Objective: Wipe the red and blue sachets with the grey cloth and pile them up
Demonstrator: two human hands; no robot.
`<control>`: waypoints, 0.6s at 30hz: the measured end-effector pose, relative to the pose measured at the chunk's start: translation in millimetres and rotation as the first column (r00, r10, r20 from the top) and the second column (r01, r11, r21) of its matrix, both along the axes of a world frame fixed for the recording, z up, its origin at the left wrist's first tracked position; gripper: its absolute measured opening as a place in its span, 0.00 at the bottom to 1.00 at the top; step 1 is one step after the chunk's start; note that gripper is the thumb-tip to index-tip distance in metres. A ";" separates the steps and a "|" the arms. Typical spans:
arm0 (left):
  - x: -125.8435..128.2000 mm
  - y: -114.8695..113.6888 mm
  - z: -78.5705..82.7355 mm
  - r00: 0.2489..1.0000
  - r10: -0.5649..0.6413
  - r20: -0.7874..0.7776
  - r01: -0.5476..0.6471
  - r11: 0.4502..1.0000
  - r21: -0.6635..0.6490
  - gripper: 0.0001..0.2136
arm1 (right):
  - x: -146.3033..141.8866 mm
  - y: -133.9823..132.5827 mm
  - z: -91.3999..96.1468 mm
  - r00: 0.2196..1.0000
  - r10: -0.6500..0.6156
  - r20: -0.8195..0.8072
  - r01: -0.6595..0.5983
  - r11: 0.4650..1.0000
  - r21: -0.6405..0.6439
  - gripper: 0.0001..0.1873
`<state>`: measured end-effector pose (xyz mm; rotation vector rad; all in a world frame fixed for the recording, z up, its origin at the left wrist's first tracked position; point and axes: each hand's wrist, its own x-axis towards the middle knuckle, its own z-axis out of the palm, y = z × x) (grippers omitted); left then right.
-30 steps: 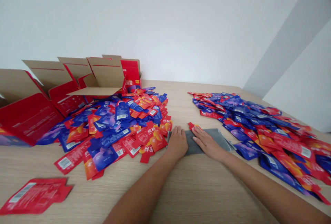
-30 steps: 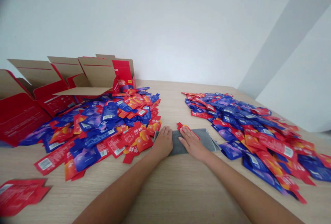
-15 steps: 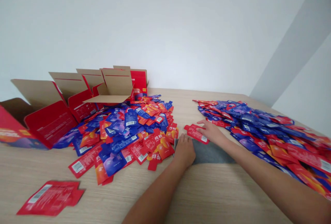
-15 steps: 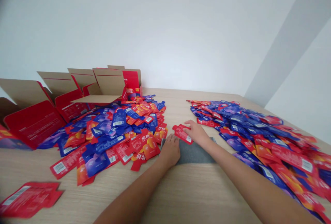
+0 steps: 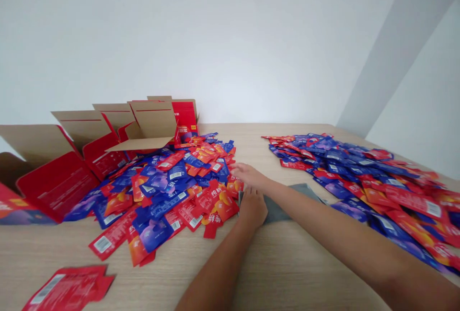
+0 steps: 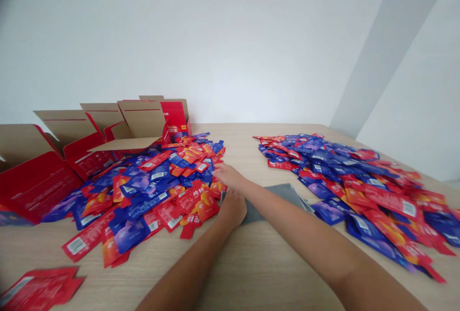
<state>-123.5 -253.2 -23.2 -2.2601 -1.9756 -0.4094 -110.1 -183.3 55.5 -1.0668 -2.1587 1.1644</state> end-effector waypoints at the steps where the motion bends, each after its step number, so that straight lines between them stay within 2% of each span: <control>1: 0.6 0.1 -0.4 1.000 0.025 0.018 -0.025 1.000 0.002 0.19 | 23.9 6.4 -10.3 0.997 -0.057 0.051 0.055 0.998 0.037 0.17; 3: 1.1 -0.1 -1.0 0.998 0.047 0.036 -0.047 0.999 -0.002 0.19 | 77.4 21.7 -26.4 0.965 -0.205 0.164 0.184 0.974 0.134 0.18; 6: 0.4 -0.8 -1.3 0.999 0.030 0.021 -0.030 0.999 -0.017 0.20 | 157.0 43.1 -36.4 0.852 -0.421 0.312 0.323 0.891 0.320 0.21; 8: -0.3 -1.0 -1.4 0.999 0.036 0.020 -0.035 0.999 -0.023 0.20 | 200.2 52.1 -37.7 0.769 -0.516 0.376 0.346 0.832 0.435 0.22; 10: -0.5 -0.7 -1.7 0.999 0.043 0.019 -0.043 0.999 -0.025 0.20 | 231.0 56.8 -39.5 0.690 -0.584 0.428 0.339 0.783 0.522 0.23; 13: -0.6 -0.1 -2.6 0.999 0.045 0.003 -0.045 0.999 -0.018 0.20 | 254.4 60.9 -46.4 0.596 -0.636 0.490 0.304 0.743 0.596 0.25; 18: -1.1 0.8 -4.2 0.999 0.044 -0.024 -0.044 0.999 -0.004 0.20 | 257.7 74.1 -55.6 0.543 -0.635 0.550 0.222 0.740 0.635 0.27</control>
